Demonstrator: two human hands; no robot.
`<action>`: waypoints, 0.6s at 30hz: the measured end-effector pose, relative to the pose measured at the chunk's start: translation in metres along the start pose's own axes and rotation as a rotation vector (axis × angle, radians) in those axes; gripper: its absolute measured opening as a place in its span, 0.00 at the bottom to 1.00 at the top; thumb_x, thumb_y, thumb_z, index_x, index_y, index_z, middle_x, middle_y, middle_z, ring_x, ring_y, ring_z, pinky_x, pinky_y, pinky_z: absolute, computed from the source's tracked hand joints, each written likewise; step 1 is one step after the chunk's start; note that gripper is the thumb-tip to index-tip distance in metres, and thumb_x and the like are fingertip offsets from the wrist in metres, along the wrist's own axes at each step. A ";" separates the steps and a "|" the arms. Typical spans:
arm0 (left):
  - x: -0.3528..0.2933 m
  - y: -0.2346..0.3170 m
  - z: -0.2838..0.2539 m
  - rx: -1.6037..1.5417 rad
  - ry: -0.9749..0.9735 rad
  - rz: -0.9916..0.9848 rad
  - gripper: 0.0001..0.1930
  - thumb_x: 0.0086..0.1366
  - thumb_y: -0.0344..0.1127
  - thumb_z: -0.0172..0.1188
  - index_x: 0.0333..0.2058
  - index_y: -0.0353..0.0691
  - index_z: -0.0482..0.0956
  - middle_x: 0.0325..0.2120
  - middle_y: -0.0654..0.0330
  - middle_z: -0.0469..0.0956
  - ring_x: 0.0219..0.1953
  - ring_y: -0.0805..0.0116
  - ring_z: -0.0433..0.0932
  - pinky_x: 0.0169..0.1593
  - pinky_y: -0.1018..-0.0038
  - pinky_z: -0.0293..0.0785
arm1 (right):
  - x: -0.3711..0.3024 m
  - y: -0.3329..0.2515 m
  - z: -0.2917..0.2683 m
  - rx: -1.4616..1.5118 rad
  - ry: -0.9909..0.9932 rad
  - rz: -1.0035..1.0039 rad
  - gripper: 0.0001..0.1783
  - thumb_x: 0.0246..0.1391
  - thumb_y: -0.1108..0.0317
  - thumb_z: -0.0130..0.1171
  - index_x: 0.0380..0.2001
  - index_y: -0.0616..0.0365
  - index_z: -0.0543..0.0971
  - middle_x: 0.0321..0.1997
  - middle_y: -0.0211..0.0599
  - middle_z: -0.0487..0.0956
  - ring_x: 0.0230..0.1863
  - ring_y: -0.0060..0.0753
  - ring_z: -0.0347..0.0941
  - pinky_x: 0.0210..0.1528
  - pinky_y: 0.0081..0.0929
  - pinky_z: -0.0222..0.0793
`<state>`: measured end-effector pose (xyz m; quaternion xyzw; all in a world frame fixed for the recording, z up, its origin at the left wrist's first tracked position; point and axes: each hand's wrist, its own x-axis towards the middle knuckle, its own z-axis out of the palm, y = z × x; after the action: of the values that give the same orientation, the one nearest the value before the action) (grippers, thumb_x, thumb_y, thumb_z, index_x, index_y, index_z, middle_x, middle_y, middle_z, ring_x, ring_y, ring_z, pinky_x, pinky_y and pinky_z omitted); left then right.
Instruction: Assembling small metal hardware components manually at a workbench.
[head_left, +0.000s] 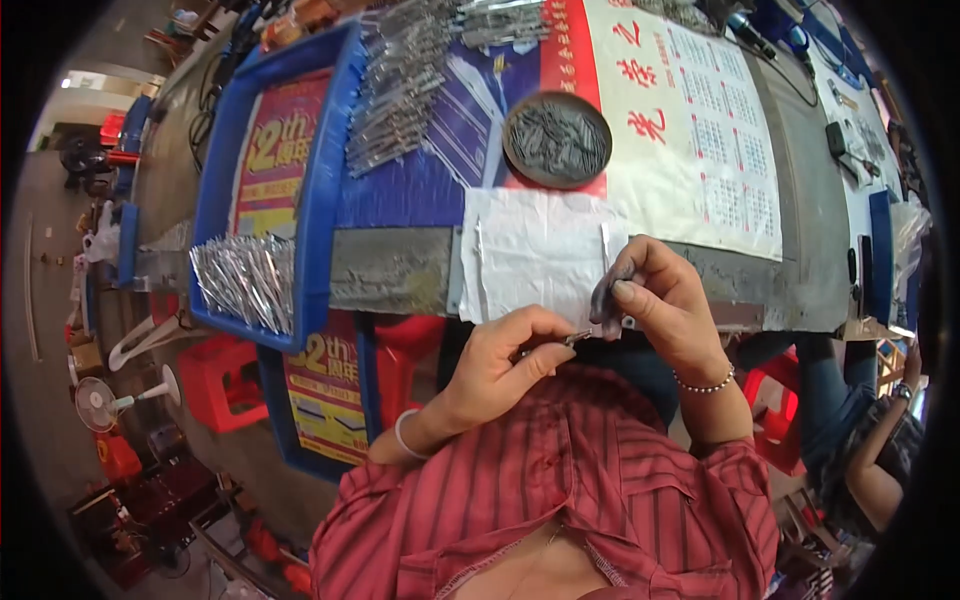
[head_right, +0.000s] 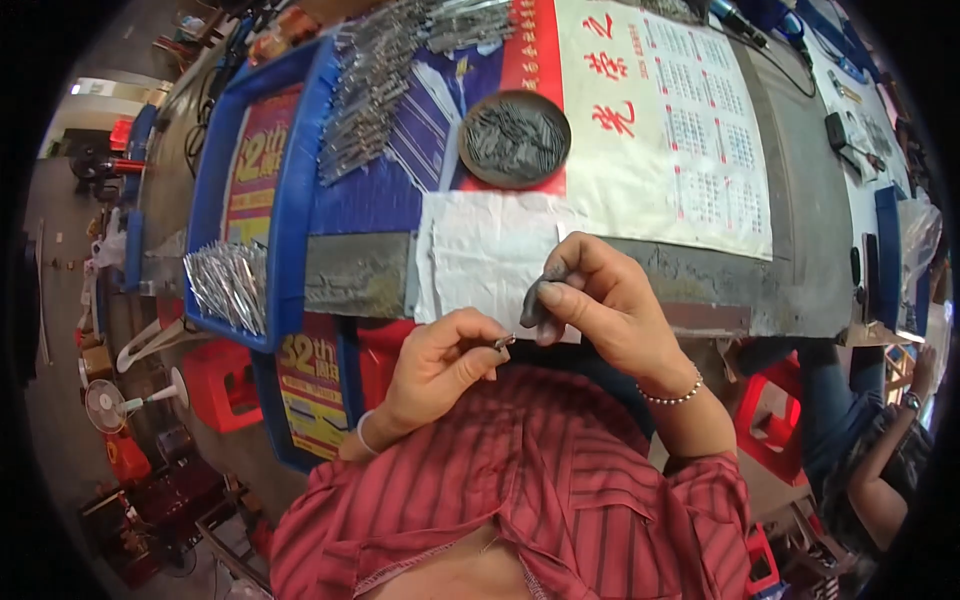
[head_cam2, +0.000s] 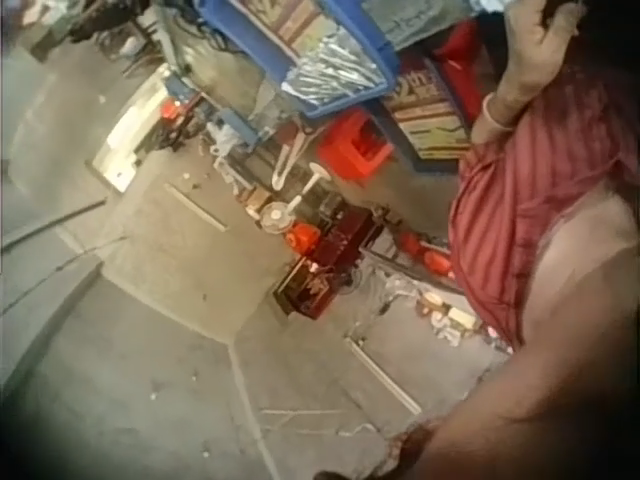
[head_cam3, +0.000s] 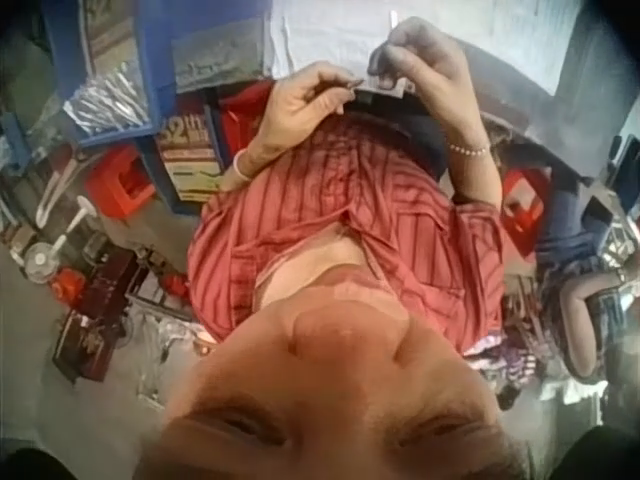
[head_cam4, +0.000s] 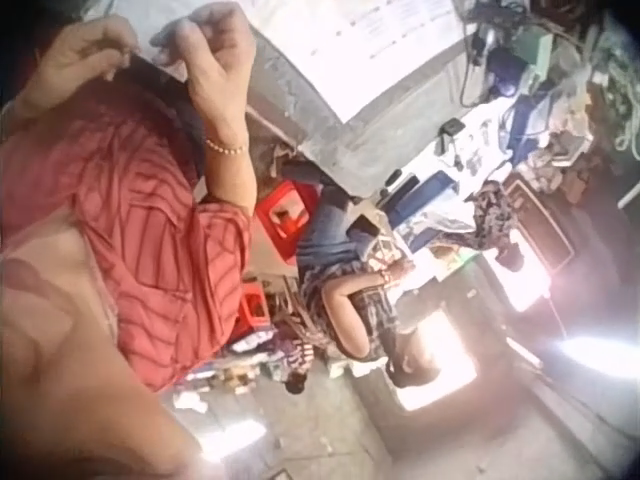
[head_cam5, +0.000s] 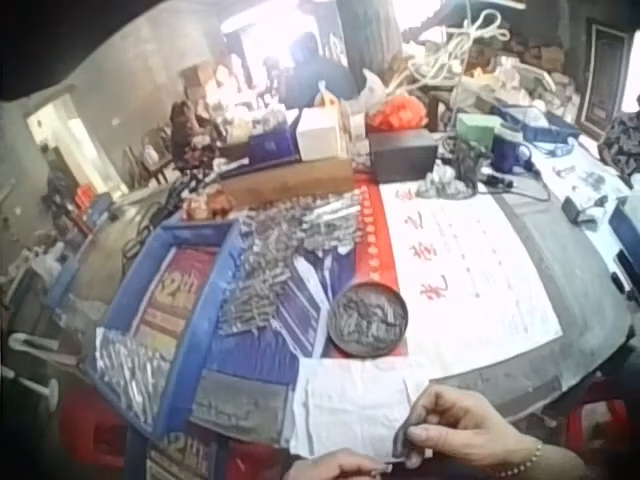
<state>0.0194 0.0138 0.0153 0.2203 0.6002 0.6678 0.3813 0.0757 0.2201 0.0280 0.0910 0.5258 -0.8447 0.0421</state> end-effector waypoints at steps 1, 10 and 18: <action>0.000 -0.001 0.002 0.037 -0.005 0.000 0.08 0.61 0.26 0.57 0.39 0.33 0.74 0.27 0.62 0.74 0.27 0.79 0.73 0.31 0.82 0.69 | -0.004 0.003 0.000 0.005 0.005 0.023 0.07 0.57 0.71 0.54 0.33 0.62 0.68 0.28 0.33 0.76 0.24 0.17 0.69 0.28 0.15 0.68; -0.002 -0.005 0.004 0.198 -0.016 0.115 0.07 0.57 0.24 0.59 0.36 0.33 0.75 0.28 0.58 0.75 0.29 0.70 0.75 0.33 0.78 0.69 | -0.020 0.004 -0.003 -0.039 -0.064 0.032 0.07 0.53 0.75 0.57 0.35 0.66 0.77 0.30 0.28 0.75 0.27 0.14 0.67 0.28 0.13 0.62; 0.001 -0.004 -0.001 0.277 -0.029 0.210 0.07 0.57 0.23 0.59 0.36 0.34 0.75 0.27 0.59 0.75 0.27 0.70 0.74 0.31 0.78 0.68 | -0.022 -0.002 0.002 0.042 -0.067 0.177 0.08 0.50 0.79 0.56 0.35 0.62 0.72 0.29 0.25 0.71 0.29 0.12 0.63 0.30 0.12 0.59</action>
<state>0.0195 0.0137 0.0115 0.3420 0.6546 0.6115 0.2840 0.0968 0.2187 0.0345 0.1097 0.4961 -0.8510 0.1325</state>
